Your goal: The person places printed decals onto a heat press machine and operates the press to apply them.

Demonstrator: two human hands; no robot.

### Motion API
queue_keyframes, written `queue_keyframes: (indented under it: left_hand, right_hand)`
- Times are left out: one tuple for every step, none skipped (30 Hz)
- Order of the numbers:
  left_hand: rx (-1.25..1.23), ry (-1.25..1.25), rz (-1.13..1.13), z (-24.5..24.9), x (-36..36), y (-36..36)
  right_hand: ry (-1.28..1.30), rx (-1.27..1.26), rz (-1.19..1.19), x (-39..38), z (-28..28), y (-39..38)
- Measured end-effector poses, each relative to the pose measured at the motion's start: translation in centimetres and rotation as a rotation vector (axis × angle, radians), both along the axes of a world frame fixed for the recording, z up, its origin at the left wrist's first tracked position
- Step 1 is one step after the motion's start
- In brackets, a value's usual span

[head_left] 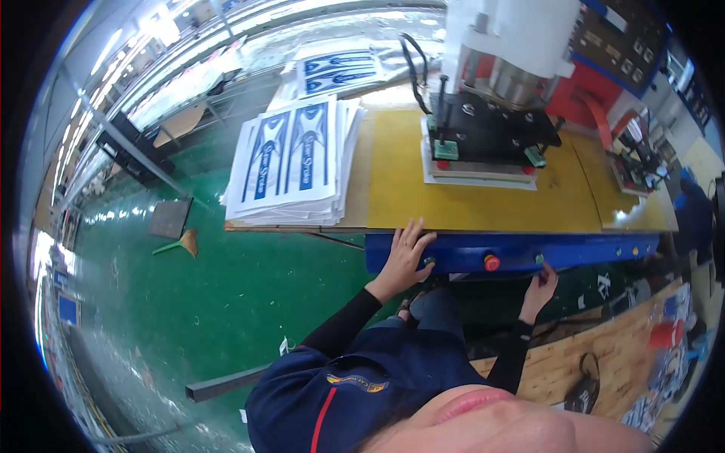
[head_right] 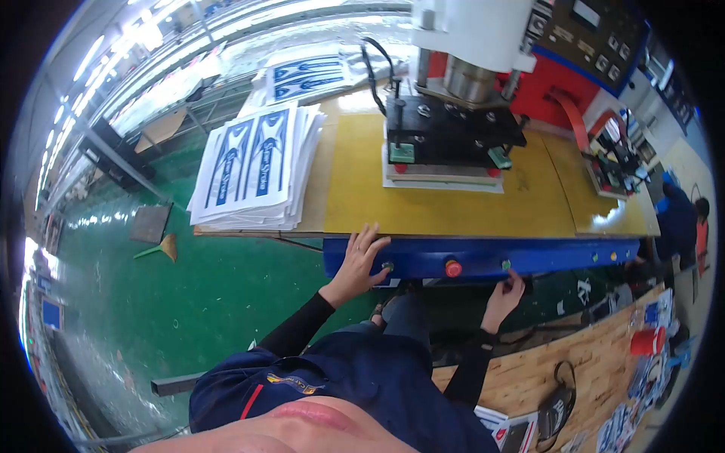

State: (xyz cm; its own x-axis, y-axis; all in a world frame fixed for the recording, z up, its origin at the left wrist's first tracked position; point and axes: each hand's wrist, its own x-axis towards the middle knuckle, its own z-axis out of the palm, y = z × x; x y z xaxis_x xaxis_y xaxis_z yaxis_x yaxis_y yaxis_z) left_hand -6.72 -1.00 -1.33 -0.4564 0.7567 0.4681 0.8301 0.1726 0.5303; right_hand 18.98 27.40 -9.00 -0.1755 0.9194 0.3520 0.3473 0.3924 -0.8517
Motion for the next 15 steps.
queue_keyframes:
  left_hand:
    - [0.021,-0.031,-0.06,-0.4,0.3,-1.1]
    - [0.039,-0.065,-0.122,-1.1,0.6,-2.6]
    - [0.056,-0.099,-0.186,-1.8,1.4,-3.8]
    - [0.065,-0.14,-0.177,-1.5,2.8,-4.8]
    - [0.073,-0.183,-0.168,-1.4,4.4,-5.9]
    - [0.039,-0.323,-0.227,-3.2,5.4,-6.6]
    - [0.005,-0.361,-0.218,-4.3,6.7,-7.4]
    - [-0.029,-0.402,-0.209,-5.3,8.0,-8.0]
    - [-0.062,-0.445,-0.198,-5.7,9.0,-8.4]
    - [-0.092,-0.427,-0.199,-5.6,9.2,-8.7]
    - [-0.076,-0.401,-0.204,-5.7,9.1,-8.6]
    - [-0.06,-0.377,-0.202,-5.9,8.7,-8.3]
    - [-0.042,-0.352,-0.192,-6.2,8.4,-8.2]
    - [-0.051,-0.393,-0.174,-6.6,8.1,-8.0]
    - [-0.056,-0.434,-0.156,-7.0,7.7,-7.8]
  right_hand:
    - [-0.003,0.019,-0.029,-0.6,0.6,-1.9]
    - [0.034,0.002,0.028,-1.3,0.5,-4.0]
    - [0.069,-0.018,0.085,-2.4,0.5,-6.2]
    - [0.161,-0.033,0.175,-4.1,1.0,-9.1]
    - [0.251,-0.053,0.266,-5.6,1.6,-12.2]
    - [0.251,-0.119,0.379,-7.0,2.1,-14.8]
    - [0.248,-0.189,0.489,-8.0,2.5,-17.2]
    - [0.224,-0.185,0.592,-8.8,3.4,-19.3]
    - [0.2,-0.18,0.696,-9.5,4.1,-20.7]
    - [0.209,-0.236,0.773,-10.1,4.1,-21.7]
    - [0.254,-0.318,0.809,-10.5,4.2,-22.3]
    - [0.294,-0.405,0.85,-10.9,4.3,-23.0]
    - [0.328,-0.495,0.897,-11.1,4.2,-23.8]
    - [0.312,-0.485,0.939,-11.0,3.8,-23.9]
    - [0.285,-0.441,0.929,-10.8,3.9,-24.2]
